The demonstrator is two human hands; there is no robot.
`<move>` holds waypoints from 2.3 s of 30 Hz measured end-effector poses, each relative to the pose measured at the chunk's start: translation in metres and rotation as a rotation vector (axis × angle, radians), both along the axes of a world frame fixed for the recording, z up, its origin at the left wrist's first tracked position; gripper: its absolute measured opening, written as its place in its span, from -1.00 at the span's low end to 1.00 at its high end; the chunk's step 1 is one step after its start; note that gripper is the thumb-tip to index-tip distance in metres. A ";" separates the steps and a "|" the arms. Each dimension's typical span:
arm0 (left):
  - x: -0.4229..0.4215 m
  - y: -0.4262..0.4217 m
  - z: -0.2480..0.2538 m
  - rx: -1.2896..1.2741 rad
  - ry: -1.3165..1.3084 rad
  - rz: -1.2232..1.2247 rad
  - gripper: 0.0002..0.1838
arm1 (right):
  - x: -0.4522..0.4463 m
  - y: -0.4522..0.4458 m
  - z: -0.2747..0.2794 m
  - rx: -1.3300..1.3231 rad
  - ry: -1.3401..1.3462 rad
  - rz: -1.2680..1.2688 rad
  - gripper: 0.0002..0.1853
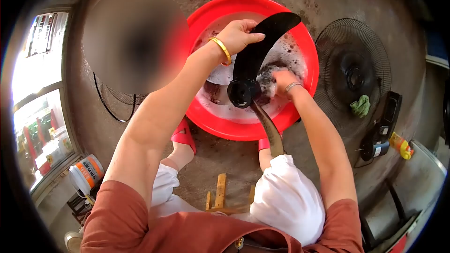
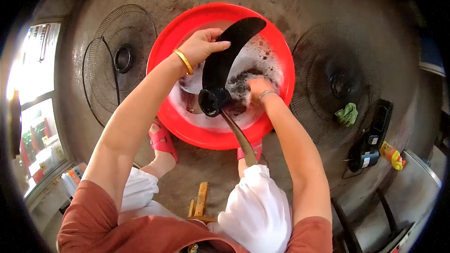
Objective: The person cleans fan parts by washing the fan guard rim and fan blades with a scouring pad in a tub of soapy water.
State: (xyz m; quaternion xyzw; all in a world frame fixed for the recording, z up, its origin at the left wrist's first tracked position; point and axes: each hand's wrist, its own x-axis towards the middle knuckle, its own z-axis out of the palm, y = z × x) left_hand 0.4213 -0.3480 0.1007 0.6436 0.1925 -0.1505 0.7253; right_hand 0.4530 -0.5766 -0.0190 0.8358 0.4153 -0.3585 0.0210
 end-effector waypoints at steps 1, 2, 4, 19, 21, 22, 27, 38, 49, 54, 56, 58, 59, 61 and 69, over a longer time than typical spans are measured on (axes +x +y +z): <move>0.002 -0.003 -0.006 -0.025 0.001 0.022 -0.74 | 0.008 -0.001 0.017 0.113 0.029 -0.178 -0.57; 0.005 -0.002 -0.016 0.014 -0.001 0.021 -0.75 | 0.014 0.000 0.040 0.228 0.059 -0.353 -0.53; 0.011 -0.004 -0.028 0.038 -0.012 0.067 -0.75 | 0.029 -0.002 0.067 0.549 0.133 -0.668 -0.45; -0.019 -0.023 -0.069 -0.926 0.011 0.189 -0.29 | 0.011 0.063 0.096 0.871 -0.582 -0.221 -0.71; -0.020 -0.025 -0.062 -1.009 0.037 0.215 -0.23 | 0.016 0.063 0.099 0.942 -0.589 -0.168 -0.72; -0.021 -0.026 -0.059 -1.059 0.032 0.213 -0.21 | 0.023 0.062 0.100 0.986 -0.591 -0.125 -0.73; -0.025 -0.042 -0.043 -0.972 0.004 0.156 -0.10 | 0.072 0.064 0.098 1.095 -0.702 -0.008 -0.75; -0.021 -0.042 -0.054 -0.924 0.084 0.331 -0.48 | 0.016 0.080 0.105 1.191 -0.398 -0.209 -0.78; -0.017 -0.050 -0.030 -0.816 -0.042 0.303 -0.23 | 0.060 0.078 0.095 1.229 -0.645 -0.325 -0.82; -0.027 -0.043 -0.026 -0.889 -0.077 0.261 -0.23 | 0.073 0.065 0.097 1.140 -0.789 -0.308 -0.86; -0.026 -0.046 -0.025 -0.894 -0.085 0.252 -0.22 | 0.101 0.056 0.109 1.111 -0.822 -0.430 -0.89; -0.016 -0.052 -0.012 -0.900 -0.093 0.217 -0.24 | 0.100 0.052 0.108 1.137 -0.797 -0.379 -0.85; -0.011 -0.051 -0.005 -0.900 -0.098 0.204 -0.25 | 0.090 0.054 0.098 1.165 -0.802 -0.447 -0.84; -0.007 -0.046 0.000 -0.880 -0.123 0.229 -0.27 | 0.074 0.048 0.089 1.213 -0.575 -0.557 -0.82; -0.029 -0.011 -0.019 -0.860 -0.105 0.178 -0.62 | 0.057 0.043 0.076 0.503 -0.157 -0.349 -0.70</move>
